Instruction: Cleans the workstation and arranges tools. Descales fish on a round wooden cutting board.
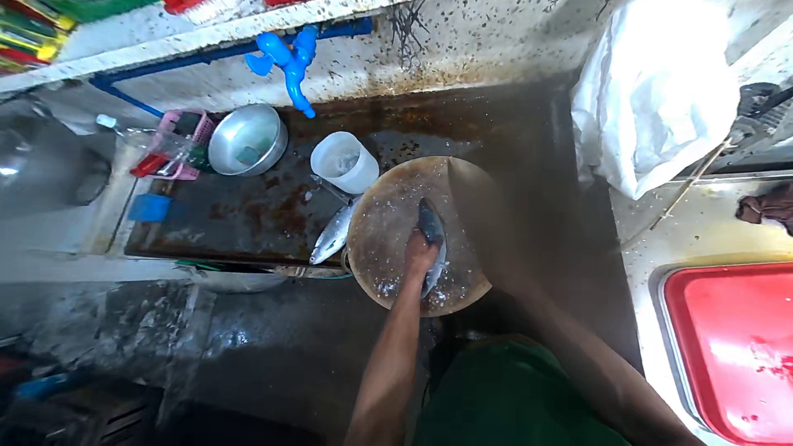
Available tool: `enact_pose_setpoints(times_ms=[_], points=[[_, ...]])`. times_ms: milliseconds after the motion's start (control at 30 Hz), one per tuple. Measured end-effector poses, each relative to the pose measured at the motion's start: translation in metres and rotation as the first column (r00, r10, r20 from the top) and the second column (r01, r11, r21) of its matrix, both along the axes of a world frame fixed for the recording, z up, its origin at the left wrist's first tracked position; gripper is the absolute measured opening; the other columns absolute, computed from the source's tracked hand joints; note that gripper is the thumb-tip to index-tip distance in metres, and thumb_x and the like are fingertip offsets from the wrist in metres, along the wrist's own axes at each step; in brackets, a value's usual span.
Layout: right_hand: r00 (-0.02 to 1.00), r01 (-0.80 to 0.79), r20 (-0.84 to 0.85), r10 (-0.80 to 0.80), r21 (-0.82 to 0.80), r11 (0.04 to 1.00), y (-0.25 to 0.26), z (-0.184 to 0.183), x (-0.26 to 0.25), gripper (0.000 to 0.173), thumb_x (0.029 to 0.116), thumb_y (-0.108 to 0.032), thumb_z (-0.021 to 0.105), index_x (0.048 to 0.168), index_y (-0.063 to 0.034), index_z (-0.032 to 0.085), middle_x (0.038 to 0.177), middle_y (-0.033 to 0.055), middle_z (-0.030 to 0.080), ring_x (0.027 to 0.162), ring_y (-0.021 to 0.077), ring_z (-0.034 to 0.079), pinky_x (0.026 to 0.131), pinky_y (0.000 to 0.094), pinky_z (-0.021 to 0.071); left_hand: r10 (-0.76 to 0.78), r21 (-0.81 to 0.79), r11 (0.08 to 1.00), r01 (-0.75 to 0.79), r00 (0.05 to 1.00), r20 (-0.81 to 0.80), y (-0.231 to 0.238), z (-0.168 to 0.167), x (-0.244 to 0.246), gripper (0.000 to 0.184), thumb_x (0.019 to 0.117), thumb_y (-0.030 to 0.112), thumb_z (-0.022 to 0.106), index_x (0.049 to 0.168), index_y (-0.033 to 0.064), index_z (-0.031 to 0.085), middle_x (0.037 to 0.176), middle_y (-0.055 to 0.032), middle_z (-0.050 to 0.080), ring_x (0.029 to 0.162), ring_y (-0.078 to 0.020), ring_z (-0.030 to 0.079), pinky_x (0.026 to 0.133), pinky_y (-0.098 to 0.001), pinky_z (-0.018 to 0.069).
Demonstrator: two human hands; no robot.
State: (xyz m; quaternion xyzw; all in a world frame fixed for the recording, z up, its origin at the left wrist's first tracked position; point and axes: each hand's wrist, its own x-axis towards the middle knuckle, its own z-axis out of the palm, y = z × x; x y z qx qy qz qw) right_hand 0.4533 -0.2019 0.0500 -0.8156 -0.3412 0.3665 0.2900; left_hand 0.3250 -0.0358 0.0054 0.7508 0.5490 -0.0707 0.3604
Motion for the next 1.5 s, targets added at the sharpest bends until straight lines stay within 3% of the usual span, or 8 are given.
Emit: enact_pose_setpoints(times_ms=[167, 367, 567, 733, 967, 1133, 1367, 1500], points=[[0.973, 0.103, 0.153, -0.174, 0.389, 0.915, 0.027, 0.012, -0.023, 0.062, 0.1063, -0.022, 0.048, 0.16, -0.0008, 0.025, 0.105, 0.0188, 0.071, 0.081, 0.0292, 0.072, 0.078, 0.047, 0.0604, 0.057, -0.049, 0.997, -0.055, 0.998, 0.029, -0.013, -0.004, 0.008, 0.068, 0.1023, 0.035, 0.059, 0.151, -0.0056, 0.034, 0.147, -0.0303, 0.046, 0.133, -0.0412, 0.051, 0.11, -0.0557, 0.043], [0.993, -0.1, -0.08, 0.091, -0.123, 0.987, 0.053, 0.008, 0.001, 0.051, 0.1091, -0.029, 0.046, 0.153, -0.0055, 0.037, 0.112, 0.026, 0.068, 0.102, 0.0411, 0.069, 0.091, 0.0587, 0.0533, 0.064, -0.026, 0.998, -0.065, 0.997, -0.046, -0.016, 0.001, 0.011, 0.068, 0.1036, 0.038, 0.055, 0.153, -0.0009, 0.031, 0.15, -0.0289, 0.044, 0.129, -0.0424, 0.055, 0.105, -0.058, 0.0467], [0.963, 0.161, 0.149, -0.225, 0.351, 0.923, 0.052, 0.037, -0.01, 0.059, 0.109, -0.029, 0.047, 0.16, -0.013, 0.024, 0.081, 0.0126, 0.066, 0.061, 0.0258, 0.065, 0.059, 0.0463, 0.0579, 0.063, -0.055, 0.996, -0.064, 0.998, -0.032, -0.012, 0.0, 0.011, 0.069, 0.1023, 0.037, 0.057, 0.153, -0.0013, 0.029, 0.148, -0.0291, 0.045, 0.128, -0.0417, 0.056, 0.105, -0.0569, 0.0469], [0.993, -0.116, 0.018, 0.121, -0.156, 0.981, 0.057, 0.004, -0.01, 0.054, 0.1087, -0.029, 0.046, 0.157, -0.0078, 0.032, 0.114, 0.024, 0.069, 0.107, 0.0398, 0.069, 0.096, 0.0562, 0.0524, 0.041, -0.052, 0.998, -0.043, 0.998, -0.048, -0.013, 0.002, 0.01, 0.07, 0.1038, 0.037, 0.054, 0.155, -0.0002, 0.026, 0.149, -0.0297, 0.044, 0.127, -0.0418, 0.057, 0.104, -0.0564, 0.048], [0.972, 0.105, 0.175, -0.155, 0.265, 0.959, 0.057, 0.024, -0.011, 0.061, 0.1089, -0.029, 0.047, 0.162, -0.0129, 0.022, 0.076, 0.0137, 0.066, 0.062, 0.0297, 0.067, 0.063, 0.049, 0.0582, 0.092, -0.081, 0.993, -0.089, 0.995, 0.033, -0.009, -0.003, 0.004, 0.072, 0.1013, 0.034, 0.06, 0.155, -0.0004, 0.028, 0.148, -0.0284, 0.046, 0.131, -0.0405, 0.054, 0.108, -0.0553, 0.0456], [0.979, -0.203, -0.044, 0.199, -0.181, 0.962, 0.057, 0.011, 0.007, 0.053, 0.1087, -0.029, 0.047, 0.156, -0.007, 0.035, 0.125, 0.0246, 0.065, 0.113, 0.0401, 0.066, 0.1, 0.0576, 0.05, 0.064, -0.068, 0.996, -0.063, 0.998, 0.01, -0.007, 0.001, -0.001, 0.076, 0.0998, 0.042, 0.062, 0.156, 0.0044, 0.028, 0.133, -0.0266, 0.06, 0.123, -0.0405, 0.061, 0.104, -0.059, 0.0475], [0.995, -0.097, 0.034, 0.094, 0.097, 0.991, -0.006, 0.011, -0.02, 0.058, 0.1071, -0.029, 0.045, 0.16, -0.0089, 0.031, 0.108, 0.0173, 0.071, 0.09, 0.029, 0.072, 0.085, 0.0485, 0.0582, 0.471, -0.309, 0.871, -0.382, 0.83, 0.3, 0.016, -0.017, 0.001, 0.06, 0.1024, 0.031, 0.061, 0.151, 0.0058, 0.037, 0.133, -0.0246, 0.06, 0.119, -0.0359, 0.062, 0.1, -0.0544, 0.0511], [0.972, -0.214, 0.088, 0.219, -0.068, 0.975, -0.009, 0.001, -0.036, 0.056, 0.1081, -0.032, 0.04, 0.161, -0.0134, 0.03, 0.106, 0.0173, 0.072, 0.089, 0.0352, 0.072, 0.079, 0.0541, 0.0586, 0.469, -0.349, 0.867, -0.356, 0.82, 0.328, 0.023, -0.019, 0.002, 0.057, 0.1027, 0.029, 0.061, 0.15, 0.0059, 0.038, 0.132, -0.0233, 0.06, 0.115, -0.0333, 0.063, 0.096, -0.0515, 0.0527]])
